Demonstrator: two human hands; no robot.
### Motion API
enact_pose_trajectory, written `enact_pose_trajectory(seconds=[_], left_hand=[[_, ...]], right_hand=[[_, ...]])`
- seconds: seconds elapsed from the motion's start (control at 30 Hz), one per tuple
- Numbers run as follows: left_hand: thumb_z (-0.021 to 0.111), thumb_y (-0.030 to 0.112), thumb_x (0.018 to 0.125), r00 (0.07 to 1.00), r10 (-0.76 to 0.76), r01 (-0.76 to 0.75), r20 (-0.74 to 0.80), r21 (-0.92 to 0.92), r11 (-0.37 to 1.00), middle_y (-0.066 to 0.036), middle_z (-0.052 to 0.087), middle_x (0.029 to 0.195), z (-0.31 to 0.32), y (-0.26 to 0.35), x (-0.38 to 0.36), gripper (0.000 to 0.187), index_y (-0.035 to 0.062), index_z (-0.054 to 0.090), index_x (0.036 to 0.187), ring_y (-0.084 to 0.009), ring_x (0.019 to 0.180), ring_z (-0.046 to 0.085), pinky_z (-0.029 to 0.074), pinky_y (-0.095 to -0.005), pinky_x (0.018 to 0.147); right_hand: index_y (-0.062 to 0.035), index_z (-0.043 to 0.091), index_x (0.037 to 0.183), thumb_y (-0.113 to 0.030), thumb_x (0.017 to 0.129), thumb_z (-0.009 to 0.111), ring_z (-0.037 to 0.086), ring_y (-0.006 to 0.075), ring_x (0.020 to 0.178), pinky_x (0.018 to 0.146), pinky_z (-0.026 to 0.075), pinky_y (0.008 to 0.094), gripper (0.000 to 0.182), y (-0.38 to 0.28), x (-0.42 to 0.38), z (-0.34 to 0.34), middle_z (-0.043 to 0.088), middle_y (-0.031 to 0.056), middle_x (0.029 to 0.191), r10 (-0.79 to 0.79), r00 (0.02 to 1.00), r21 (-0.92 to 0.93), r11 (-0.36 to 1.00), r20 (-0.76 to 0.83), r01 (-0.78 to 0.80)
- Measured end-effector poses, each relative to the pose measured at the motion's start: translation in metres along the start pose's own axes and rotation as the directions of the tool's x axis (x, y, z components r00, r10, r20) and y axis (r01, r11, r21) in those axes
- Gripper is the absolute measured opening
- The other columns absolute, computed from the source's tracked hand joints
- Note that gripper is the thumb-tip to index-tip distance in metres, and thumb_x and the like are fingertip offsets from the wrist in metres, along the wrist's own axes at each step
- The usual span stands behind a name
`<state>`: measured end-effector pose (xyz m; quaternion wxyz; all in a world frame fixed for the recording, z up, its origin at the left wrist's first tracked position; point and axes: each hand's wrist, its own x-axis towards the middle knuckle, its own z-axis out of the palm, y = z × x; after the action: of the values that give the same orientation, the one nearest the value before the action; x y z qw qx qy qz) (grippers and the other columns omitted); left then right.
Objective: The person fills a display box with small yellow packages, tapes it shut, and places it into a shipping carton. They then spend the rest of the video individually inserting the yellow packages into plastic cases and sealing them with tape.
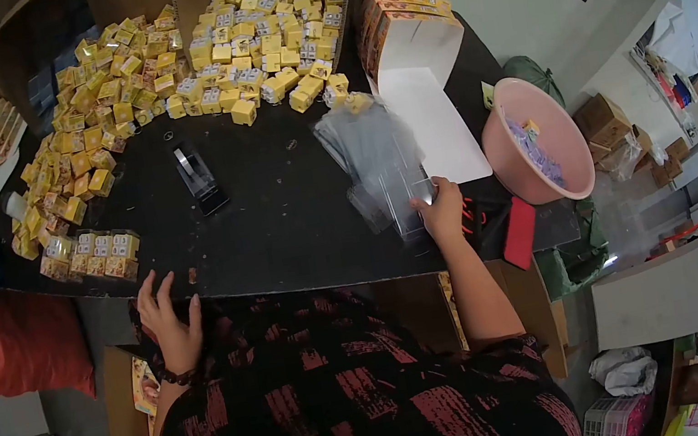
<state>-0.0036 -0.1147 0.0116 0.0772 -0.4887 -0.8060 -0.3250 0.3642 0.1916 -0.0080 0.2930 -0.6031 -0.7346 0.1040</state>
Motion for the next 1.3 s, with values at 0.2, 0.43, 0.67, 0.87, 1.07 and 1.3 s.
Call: enact_pose_trajectory(seconds=[0.2, 0.43, 0.67, 0.87, 1.07, 1.3], left_hand=[[0.070, 0.012, 0.082, 0.879, 0.458, -0.335, 0.134, -0.511, 0.792, -0.013, 0.049, 0.129, -0.007, 0.048, 0.033, 0.041, 0.0056, 0.058, 0.120, -0.0305, 0.114, 0.051, 0.042, -0.0383, 0.095], [0.074, 0.012, 0.079, 0.995, 0.096, -0.059, 0.024, -0.636, 0.769, -0.014, 0.049, 0.119, -0.011, 0.062, 0.040, 0.052, 0.0005, 0.050, 0.124, -0.0317, 0.110, 0.052, 0.043, -0.0383, 0.097], [0.074, 0.016, 0.080, 0.997, 0.016, 0.021, 0.074, -0.474, 0.881, -0.009, 0.056, 0.101, -0.022, 0.025, 0.028, 0.036, 0.0049, 0.057, 0.110, -0.0242, 0.100, 0.054, 0.040, -0.0349, 0.089], [0.071, 0.019, 0.084, 0.954, 0.059, 0.135, 0.294, -0.599, 0.789, -0.003, 0.060, 0.100, -0.024, -0.003, 0.014, 0.014, 0.0089, 0.065, 0.092, -0.0181, 0.102, 0.054, 0.033, -0.0319, 0.092], [0.071, 0.024, 0.084, 0.938, 0.137, 0.085, 0.318, -0.596, 0.798, 0.000, 0.064, 0.098, -0.052, -0.018, 0.014, 0.013, 0.0105, 0.068, 0.085, -0.0137, 0.097, 0.059, 0.031, -0.0329, 0.098], [0.069, 0.018, 0.087, 0.834, 0.064, 0.437, 0.547, -0.728, 0.528, -0.005, 0.069, 0.107, -0.046, -0.056, -0.015, 0.019, 0.0069, 0.071, 0.103, -0.0110, 0.103, 0.062, 0.047, -0.0283, 0.091]], right_hand=[[0.0022, 0.064, 0.092, -0.003, 0.082, 0.067, 0.058, 0.0239, 0.066, 0.062, 0.046, 0.0311, 0.012, -0.152, -0.036, -0.040, 0.059, 0.0127, 0.076, -0.379, 0.925, 0.341, 0.866, -0.029, 0.366], [0.0018, 0.065, 0.093, -0.004, 0.085, 0.065, 0.057, 0.0135, 0.066, 0.058, 0.044, 0.0249, 0.010, -0.262, -0.077, -0.013, 0.058, 0.0084, 0.076, -0.676, 0.640, 0.707, 0.649, 0.366, 0.282], [0.0004, 0.064, 0.098, -0.008, 0.090, 0.063, 0.059, 0.0150, 0.068, 0.059, 0.047, 0.0267, 0.012, -0.283, -0.089, 0.026, 0.060, 0.0107, 0.086, -0.754, 0.548, 0.727, 0.596, 0.362, 0.341], [0.0007, 0.055, 0.118, -0.007, 0.088, 0.065, 0.063, 0.0127, 0.084, 0.068, 0.050, 0.0257, 0.032, -0.310, -0.068, 0.031, 0.059, 0.0093, 0.109, -0.376, -0.258, 0.002, 0.569, 0.890, -0.822], [0.0012, 0.048, 0.128, -0.010, 0.088, 0.067, 0.062, 0.0192, 0.106, 0.088, 0.051, 0.0342, 0.045, -0.309, -0.060, 0.085, 0.066, 0.0102, 0.107, -0.361, -0.375, 0.302, 0.930, 0.854, -0.210], [-0.0003, 0.054, 0.116, -0.021, 0.083, 0.074, 0.061, 0.0130, 0.091, 0.078, 0.051, 0.0289, 0.044, -0.402, -0.032, 0.156, 0.064, 0.0069, 0.094, -0.694, -0.087, 0.698, 0.716, 0.715, 0.026]])
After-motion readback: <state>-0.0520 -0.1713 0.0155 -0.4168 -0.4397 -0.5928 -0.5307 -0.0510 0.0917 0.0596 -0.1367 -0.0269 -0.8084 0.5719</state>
